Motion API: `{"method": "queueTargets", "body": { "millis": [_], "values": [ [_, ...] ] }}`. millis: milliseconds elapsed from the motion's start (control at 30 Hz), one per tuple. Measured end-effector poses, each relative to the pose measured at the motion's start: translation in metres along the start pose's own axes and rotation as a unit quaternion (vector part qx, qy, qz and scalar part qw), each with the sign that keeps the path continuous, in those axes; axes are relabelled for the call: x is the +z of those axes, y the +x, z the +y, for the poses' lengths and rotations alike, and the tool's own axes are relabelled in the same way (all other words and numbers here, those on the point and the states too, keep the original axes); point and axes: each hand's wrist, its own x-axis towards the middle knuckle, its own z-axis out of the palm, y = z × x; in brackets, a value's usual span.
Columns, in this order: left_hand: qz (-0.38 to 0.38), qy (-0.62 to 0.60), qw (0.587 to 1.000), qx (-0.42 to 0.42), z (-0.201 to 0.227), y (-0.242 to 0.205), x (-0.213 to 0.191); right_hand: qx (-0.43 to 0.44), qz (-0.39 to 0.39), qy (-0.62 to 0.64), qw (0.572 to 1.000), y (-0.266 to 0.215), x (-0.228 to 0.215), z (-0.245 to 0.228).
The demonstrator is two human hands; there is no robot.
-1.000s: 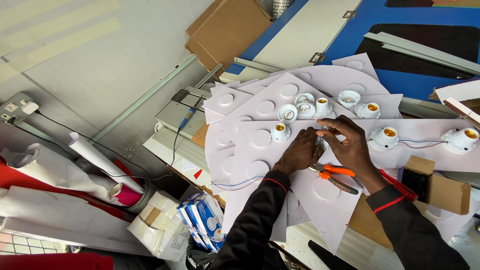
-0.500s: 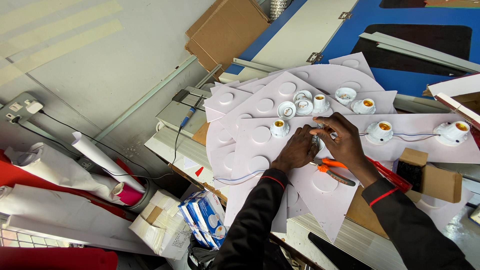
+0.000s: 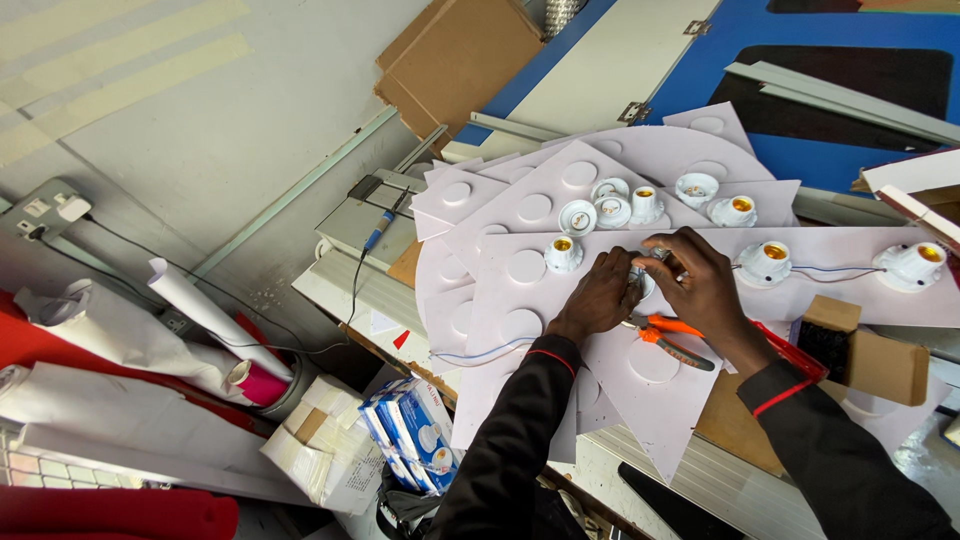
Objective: The person installs light bulbs into multiple white sockets mounted on a white board. They use a screwdriver to tighten the bulbs and pliers to adjust the wiring. The person works methodically, moving from one socket to the next.
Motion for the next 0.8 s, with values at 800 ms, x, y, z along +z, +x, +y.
{"method": "queueTargets", "body": {
  "millis": [800],
  "values": [
    [0.155, -0.045, 0.986, -0.042, 0.007, -0.001, 0.019, 0.004, -0.031, -0.019, 0.999, 0.010, 0.006, 0.002]
  ]
}}
